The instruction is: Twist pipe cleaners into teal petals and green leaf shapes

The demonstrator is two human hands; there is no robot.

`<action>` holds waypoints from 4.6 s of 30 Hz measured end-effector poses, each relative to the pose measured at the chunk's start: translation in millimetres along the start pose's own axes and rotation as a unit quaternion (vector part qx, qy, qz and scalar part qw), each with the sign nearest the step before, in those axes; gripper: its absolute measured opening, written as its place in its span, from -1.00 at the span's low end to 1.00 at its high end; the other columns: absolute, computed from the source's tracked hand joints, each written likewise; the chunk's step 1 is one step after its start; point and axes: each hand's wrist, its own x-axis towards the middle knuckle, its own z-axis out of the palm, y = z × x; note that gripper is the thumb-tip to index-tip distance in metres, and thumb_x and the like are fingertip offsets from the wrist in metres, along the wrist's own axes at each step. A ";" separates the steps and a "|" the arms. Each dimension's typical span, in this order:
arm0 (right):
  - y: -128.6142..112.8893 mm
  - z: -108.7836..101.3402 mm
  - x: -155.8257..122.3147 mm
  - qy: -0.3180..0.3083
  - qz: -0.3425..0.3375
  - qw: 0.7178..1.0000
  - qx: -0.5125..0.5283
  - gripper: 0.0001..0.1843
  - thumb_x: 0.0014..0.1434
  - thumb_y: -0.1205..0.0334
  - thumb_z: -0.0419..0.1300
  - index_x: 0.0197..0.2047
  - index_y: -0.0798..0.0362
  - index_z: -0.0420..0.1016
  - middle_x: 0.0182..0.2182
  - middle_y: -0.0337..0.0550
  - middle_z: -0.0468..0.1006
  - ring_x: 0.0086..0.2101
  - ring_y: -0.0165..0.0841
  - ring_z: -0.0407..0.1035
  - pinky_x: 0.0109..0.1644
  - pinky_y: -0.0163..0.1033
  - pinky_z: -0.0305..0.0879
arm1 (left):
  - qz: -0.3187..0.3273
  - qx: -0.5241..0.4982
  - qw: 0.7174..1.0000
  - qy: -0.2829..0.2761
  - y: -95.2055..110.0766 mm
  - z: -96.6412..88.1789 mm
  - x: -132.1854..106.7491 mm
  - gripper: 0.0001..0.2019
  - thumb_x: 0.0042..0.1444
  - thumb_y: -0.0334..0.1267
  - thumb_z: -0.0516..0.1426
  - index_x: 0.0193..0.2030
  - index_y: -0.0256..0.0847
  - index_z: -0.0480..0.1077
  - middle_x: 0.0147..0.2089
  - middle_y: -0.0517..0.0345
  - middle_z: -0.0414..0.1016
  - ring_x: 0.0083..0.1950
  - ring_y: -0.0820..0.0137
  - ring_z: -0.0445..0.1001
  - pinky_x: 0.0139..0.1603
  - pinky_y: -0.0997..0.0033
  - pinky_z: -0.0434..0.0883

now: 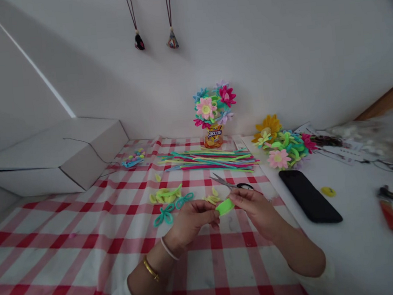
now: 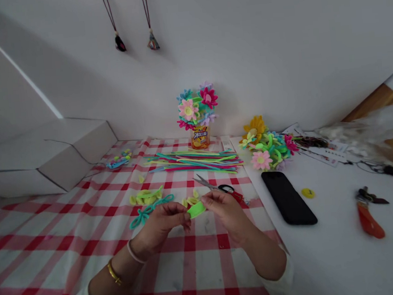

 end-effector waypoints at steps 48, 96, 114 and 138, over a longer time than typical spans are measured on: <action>10.8 7.6 -2.5 -0.002 0.048 0.995 0.085 -0.79 -0.17 0.15 0.36 -0.55 0.08 0.45 -0.57 -0.29 0.42 -0.50 -0.44 0.25 -0.35 -0.27 0.16 | -0.036 0.025 0.998 -0.037 5.4 -3.6 -3.9 -0.90 -0.18 -0.35 0.25 -0.56 -0.34 0.45 -0.63 0.16 0.47 -0.63 0.50 0.38 -0.55 0.51 0.36; 4.9 12.0 -5.6 -0.090 0.008 0.995 0.045 -0.86 -0.07 0.15 0.31 -0.48 0.03 0.52 -0.53 -0.23 0.51 -0.46 -0.36 0.34 -0.28 -0.20 0.26 | 0.000 -0.022 0.999 -0.046 -4.3 2.2 -1.4 -0.80 -0.11 -0.22 0.26 -0.43 -0.35 0.49 -0.52 0.08 0.51 -0.51 0.42 0.45 -0.39 0.39 0.36; 3.0 4.5 -4.6 -0.095 -0.050 0.994 -0.018 -0.69 -0.13 0.23 0.36 -0.24 -0.05 0.50 -0.33 -0.24 0.52 -0.28 -0.34 0.36 -0.17 -0.24 0.26 | 0.004 -0.028 1.000 0.006 4.1 0.2 0.1 -0.80 -0.13 -0.21 0.26 -0.48 -0.33 0.43 -0.54 0.14 0.47 -0.53 0.50 0.39 -0.42 0.46 0.32; 1.6 4.6 -1.8 0.048 -0.065 0.996 0.030 -0.84 -0.05 0.16 0.30 -0.33 -0.03 0.60 -0.37 -0.21 0.59 -0.32 -0.36 0.40 -0.14 -0.21 0.29 | 0.088 0.068 0.992 0.065 -3.5 2.4 1.9 -0.86 -0.16 -0.27 0.27 -0.41 -0.25 0.49 -0.52 0.21 0.47 -0.51 0.51 0.36 -0.42 0.49 0.30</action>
